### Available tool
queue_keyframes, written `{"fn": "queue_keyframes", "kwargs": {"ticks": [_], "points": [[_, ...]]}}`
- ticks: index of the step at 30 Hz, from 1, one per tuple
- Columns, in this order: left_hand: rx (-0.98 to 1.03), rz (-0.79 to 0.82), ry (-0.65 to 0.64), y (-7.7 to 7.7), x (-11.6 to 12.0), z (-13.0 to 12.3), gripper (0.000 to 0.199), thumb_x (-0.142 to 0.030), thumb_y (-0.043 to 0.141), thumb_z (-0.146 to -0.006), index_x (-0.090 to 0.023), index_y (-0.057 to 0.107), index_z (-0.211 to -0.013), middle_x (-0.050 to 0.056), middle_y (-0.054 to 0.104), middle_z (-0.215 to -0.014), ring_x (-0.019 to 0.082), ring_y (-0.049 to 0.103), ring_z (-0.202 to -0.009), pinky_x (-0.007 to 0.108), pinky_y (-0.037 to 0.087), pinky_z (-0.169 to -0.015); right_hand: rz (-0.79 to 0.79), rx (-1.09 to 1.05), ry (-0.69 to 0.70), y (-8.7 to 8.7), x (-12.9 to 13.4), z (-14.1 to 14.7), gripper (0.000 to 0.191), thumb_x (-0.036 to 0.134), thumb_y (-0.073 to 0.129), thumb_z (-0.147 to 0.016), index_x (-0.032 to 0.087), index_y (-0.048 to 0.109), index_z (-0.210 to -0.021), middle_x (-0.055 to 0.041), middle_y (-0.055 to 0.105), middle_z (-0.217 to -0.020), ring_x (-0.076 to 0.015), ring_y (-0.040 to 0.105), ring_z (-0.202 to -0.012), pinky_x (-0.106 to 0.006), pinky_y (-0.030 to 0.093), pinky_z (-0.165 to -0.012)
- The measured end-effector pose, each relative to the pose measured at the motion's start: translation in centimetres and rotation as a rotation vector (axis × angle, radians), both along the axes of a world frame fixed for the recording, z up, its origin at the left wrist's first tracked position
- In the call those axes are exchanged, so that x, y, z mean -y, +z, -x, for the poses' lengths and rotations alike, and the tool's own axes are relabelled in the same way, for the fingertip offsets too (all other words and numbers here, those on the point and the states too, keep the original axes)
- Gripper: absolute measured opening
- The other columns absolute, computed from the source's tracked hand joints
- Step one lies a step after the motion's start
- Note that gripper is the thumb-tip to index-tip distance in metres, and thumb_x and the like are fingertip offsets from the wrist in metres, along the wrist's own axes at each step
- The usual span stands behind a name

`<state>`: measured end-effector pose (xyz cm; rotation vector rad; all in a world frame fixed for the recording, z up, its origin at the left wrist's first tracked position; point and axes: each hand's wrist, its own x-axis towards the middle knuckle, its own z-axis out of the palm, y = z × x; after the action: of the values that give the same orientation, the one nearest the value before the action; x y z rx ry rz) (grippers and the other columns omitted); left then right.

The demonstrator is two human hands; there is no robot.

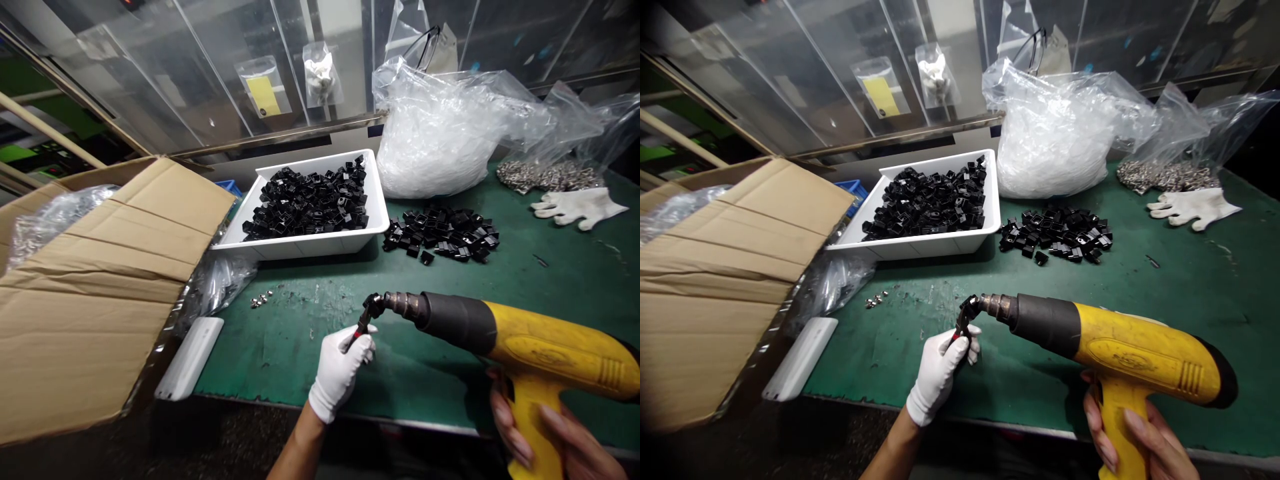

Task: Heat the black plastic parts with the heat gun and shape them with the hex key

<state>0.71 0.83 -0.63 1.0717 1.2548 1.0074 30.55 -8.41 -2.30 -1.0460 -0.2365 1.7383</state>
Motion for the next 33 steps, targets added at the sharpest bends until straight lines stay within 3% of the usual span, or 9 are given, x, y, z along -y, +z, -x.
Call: {"fn": "queue_keyframes", "kwargs": {"ticks": [33], "points": [[-0.032,-0.04,-0.016,-0.17,0.1,0.07,0.047,-0.053,0.066,-0.087,-0.01,0.073,-0.103,0.005,0.065,-0.071,0.015,0.058,-0.064,0.029,0.049,-0.066,-0.037,0.004,0.064,-0.25,-0.03,-0.46,0.039,0.047,0.064,-0.088,0.026,0.062,-0.121,-0.0064,0.067,-0.083,-0.0159,0.056,-0.053,-0.029,0.049,-0.05]]}}
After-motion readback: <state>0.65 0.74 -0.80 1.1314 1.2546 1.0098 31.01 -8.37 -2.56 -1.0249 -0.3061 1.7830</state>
